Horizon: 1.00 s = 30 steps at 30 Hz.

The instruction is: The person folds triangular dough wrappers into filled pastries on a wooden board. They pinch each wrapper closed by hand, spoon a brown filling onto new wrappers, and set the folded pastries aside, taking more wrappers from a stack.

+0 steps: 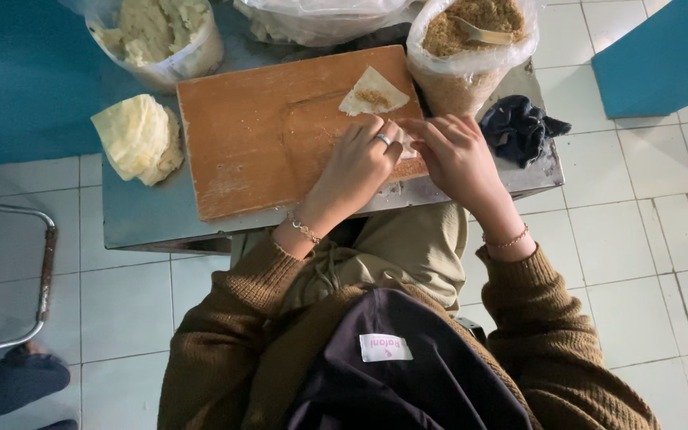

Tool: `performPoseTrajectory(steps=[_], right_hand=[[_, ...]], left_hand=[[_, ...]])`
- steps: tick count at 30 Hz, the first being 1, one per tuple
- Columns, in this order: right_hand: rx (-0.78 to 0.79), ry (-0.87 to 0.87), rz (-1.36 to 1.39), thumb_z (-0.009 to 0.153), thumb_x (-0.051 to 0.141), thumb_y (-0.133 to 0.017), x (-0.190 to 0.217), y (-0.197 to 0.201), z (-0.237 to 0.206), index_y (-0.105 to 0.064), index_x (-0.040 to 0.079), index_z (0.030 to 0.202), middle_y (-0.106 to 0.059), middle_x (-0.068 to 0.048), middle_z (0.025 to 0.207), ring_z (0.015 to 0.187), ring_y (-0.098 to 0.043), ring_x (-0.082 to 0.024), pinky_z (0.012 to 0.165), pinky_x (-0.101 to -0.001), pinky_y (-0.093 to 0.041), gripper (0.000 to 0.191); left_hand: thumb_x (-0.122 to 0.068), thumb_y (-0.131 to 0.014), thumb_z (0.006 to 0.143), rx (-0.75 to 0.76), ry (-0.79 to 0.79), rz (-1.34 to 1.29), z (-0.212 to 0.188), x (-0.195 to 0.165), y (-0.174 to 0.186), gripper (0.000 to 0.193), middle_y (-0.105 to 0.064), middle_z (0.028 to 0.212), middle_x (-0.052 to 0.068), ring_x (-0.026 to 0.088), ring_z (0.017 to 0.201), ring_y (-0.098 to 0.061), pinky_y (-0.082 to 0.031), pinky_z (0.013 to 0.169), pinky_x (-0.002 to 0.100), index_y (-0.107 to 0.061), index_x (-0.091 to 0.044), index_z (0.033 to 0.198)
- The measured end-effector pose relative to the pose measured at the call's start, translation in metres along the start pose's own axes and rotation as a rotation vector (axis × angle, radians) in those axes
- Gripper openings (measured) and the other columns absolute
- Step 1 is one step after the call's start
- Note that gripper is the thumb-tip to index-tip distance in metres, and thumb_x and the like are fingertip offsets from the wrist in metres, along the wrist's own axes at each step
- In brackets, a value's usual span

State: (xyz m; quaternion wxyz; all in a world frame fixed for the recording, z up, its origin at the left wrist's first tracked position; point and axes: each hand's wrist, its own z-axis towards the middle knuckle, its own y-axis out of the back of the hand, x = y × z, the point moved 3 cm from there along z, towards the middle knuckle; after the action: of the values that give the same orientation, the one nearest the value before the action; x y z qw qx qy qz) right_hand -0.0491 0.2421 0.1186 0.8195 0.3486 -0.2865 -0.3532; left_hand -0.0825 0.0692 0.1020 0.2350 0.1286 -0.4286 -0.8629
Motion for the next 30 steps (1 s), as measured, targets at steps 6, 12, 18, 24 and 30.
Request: performPoseTrajectory(steps=[6,12,18,24,30], right_hand=[[0.033,-0.022,0.15,0.087,0.006,-0.078,0.001,-0.001,-0.004,-0.073,0.008,0.102,-0.071,-0.004,0.108,0.1,-0.066,-0.026,0.091,-0.0404,-0.053,0.016],[0.075,-0.027,0.062,0.088,0.007,-0.078,-0.005,-0.01,-0.006,-0.074,0.007,0.1,-0.071,-0.005,0.105,0.098,-0.064,-0.027,0.09,-0.0396,-0.049,0.013],[0.102,-0.042,0.152,0.091,0.009,-0.075,-0.014,-0.01,0.003,-0.075,0.01,0.098,-0.072,-0.003,0.106,0.101,-0.062,-0.027,0.096,-0.0391,-0.049,0.007],[0.006,-0.048,0.067,0.088,0.023,-0.085,-0.008,-0.005,0.002,-0.08,0.015,0.1,-0.073,0.0,0.1,0.093,-0.062,-0.023,0.085,-0.0373,-0.046,0.015],[-0.041,-0.026,-0.039,0.088,0.024,-0.085,-0.002,-0.015,-0.004,-0.079,0.019,0.1,-0.073,0.006,0.103,0.099,-0.065,-0.017,0.089,-0.0368,-0.042,0.014]], left_hand=[[-0.014,-0.064,0.089,-0.015,-0.011,0.038,-0.002,0.001,-0.001,0.013,-0.06,0.114,0.006,0.024,0.116,-0.055,-0.047,0.096,0.038,-0.072,-0.005,0.095],[-0.019,-0.068,0.089,-0.023,0.142,-0.022,-0.003,0.001,0.0,0.017,-0.06,0.112,0.007,0.026,0.111,-0.054,-0.042,0.092,0.042,-0.07,-0.005,0.099],[-0.004,-0.067,0.084,0.023,0.236,-0.004,-0.004,0.002,-0.006,0.02,-0.061,0.118,0.007,0.026,0.117,-0.053,-0.04,0.095,0.043,-0.069,-0.007,0.104],[-0.014,-0.077,0.077,0.038,0.361,-0.089,0.009,0.011,-0.012,0.008,-0.061,0.113,0.014,0.033,0.113,-0.051,-0.038,0.089,0.047,-0.074,-0.008,0.081],[-0.019,-0.08,0.076,0.106,0.462,-0.12,0.017,0.019,-0.006,0.01,-0.06,0.106,0.012,0.033,0.11,-0.051,-0.036,0.085,0.05,-0.075,-0.01,0.077]])
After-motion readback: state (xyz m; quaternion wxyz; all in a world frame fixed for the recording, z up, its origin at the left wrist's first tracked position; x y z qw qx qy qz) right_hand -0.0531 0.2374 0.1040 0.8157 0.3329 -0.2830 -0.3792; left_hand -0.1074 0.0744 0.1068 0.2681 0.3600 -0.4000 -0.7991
